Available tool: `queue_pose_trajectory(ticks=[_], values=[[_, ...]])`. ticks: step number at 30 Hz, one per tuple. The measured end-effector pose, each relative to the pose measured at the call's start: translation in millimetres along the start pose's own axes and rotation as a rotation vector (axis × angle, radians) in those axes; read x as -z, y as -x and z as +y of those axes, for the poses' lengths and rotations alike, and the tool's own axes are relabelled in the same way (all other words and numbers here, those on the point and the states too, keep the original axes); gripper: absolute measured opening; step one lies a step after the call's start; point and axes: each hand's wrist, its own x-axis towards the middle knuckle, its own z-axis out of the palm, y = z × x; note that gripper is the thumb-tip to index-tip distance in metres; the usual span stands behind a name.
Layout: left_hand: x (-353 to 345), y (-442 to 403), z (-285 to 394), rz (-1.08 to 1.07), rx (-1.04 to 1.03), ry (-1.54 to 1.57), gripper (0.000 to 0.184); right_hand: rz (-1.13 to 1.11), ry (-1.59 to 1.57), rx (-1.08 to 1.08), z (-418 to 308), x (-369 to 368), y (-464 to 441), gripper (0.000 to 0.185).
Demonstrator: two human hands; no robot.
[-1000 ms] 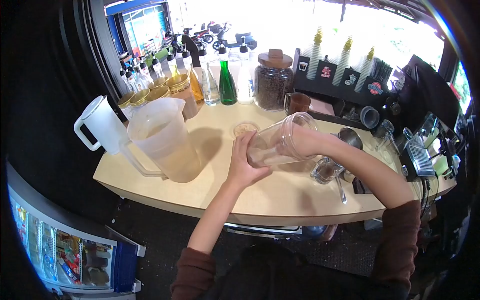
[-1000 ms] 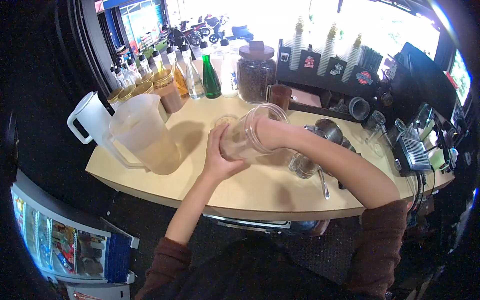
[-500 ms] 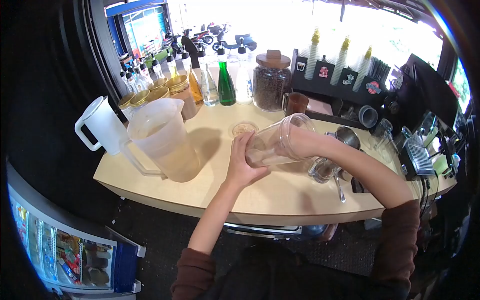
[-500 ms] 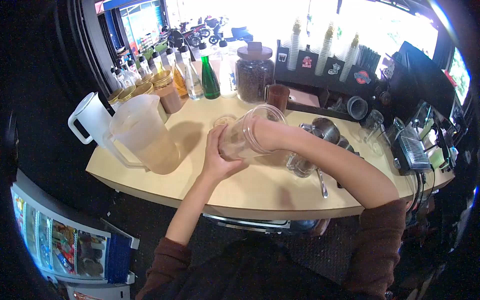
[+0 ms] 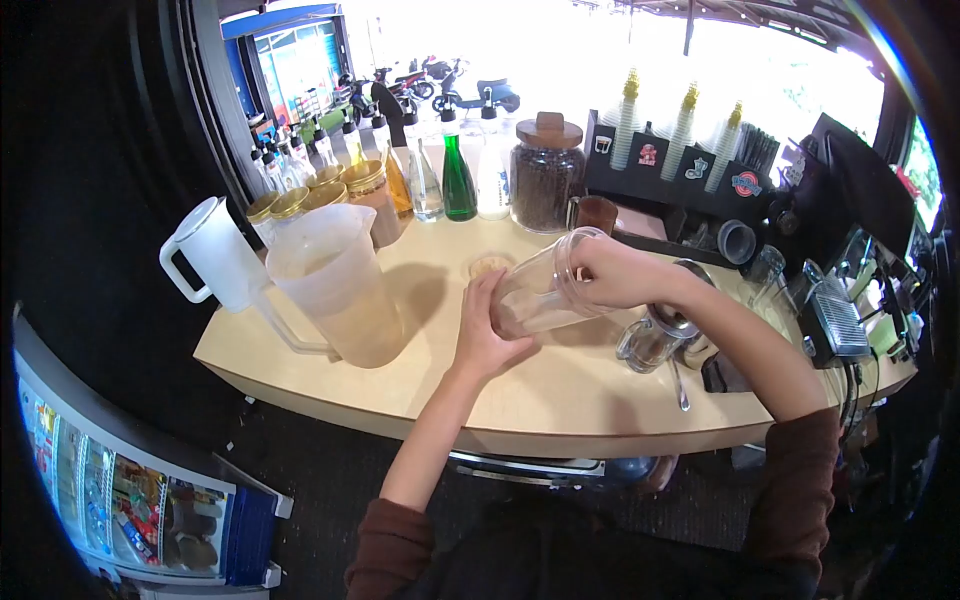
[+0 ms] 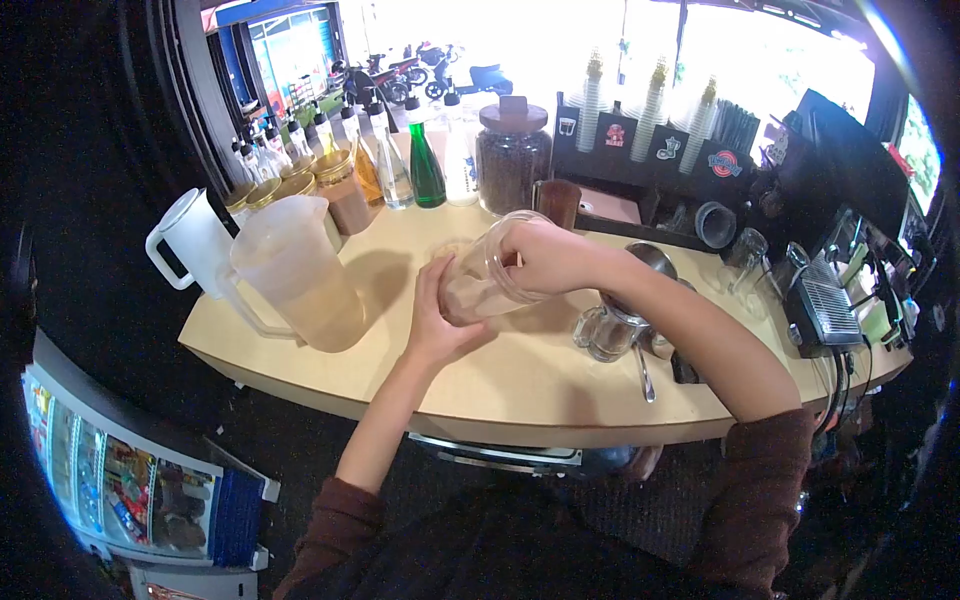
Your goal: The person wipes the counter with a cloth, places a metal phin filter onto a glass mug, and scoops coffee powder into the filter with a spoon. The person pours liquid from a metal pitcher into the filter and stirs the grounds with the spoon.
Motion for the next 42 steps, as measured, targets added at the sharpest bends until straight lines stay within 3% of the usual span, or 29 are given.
queue_pose_trajectory(ticks=[2,5,17,22,28,34,36,40,42], values=[[-0.8,0.4,-0.4,0.014,0.021,-0.012,0.096,-0.007,0.07,-0.02,1.4,8.3,4.0,0.022],[-4.2,0.2,-4.7,0.062,0.004,-0.027,0.094,0.085,-0.074,0.051,7.9,19.0,13.1,0.023],[-5.6,3.5,-3.1,0.104,0.164,-0.166,0.092,0.175,-0.304,-0.077,32.0,50.9,64.5,0.024],[-17.6,5.2,-9.2,0.099,0.274,0.004,0.092,0.219,-0.441,-0.103,45.3,60.9,99.1,0.023],[-27.2,0.7,-1.3,0.071,0.351,0.116,0.096,0.295,-0.365,-0.254,66.5,65.5,154.0,0.022],[-31.4,4.3,-9.0,0.056,0.394,0.184,0.098,0.544,-0.16,-0.245,77.0,55.1,191.5,0.022],[-31.0,3.7,-7.5,0.059,0.375,0.191,0.101,0.516,-0.189,-0.296,77.4,55.1,197.4,0.021],[-31.8,1.6,-2.5,0.081,0.335,0.105,0.094,0.571,-0.096,-0.13,90.1,44.8,200.9,0.022],[-31.6,3.0,-4.4,0.08,0.35,0.08,0.094,0.526,-0.151,-0.258,81.9,50.4,201.8,0.02]])
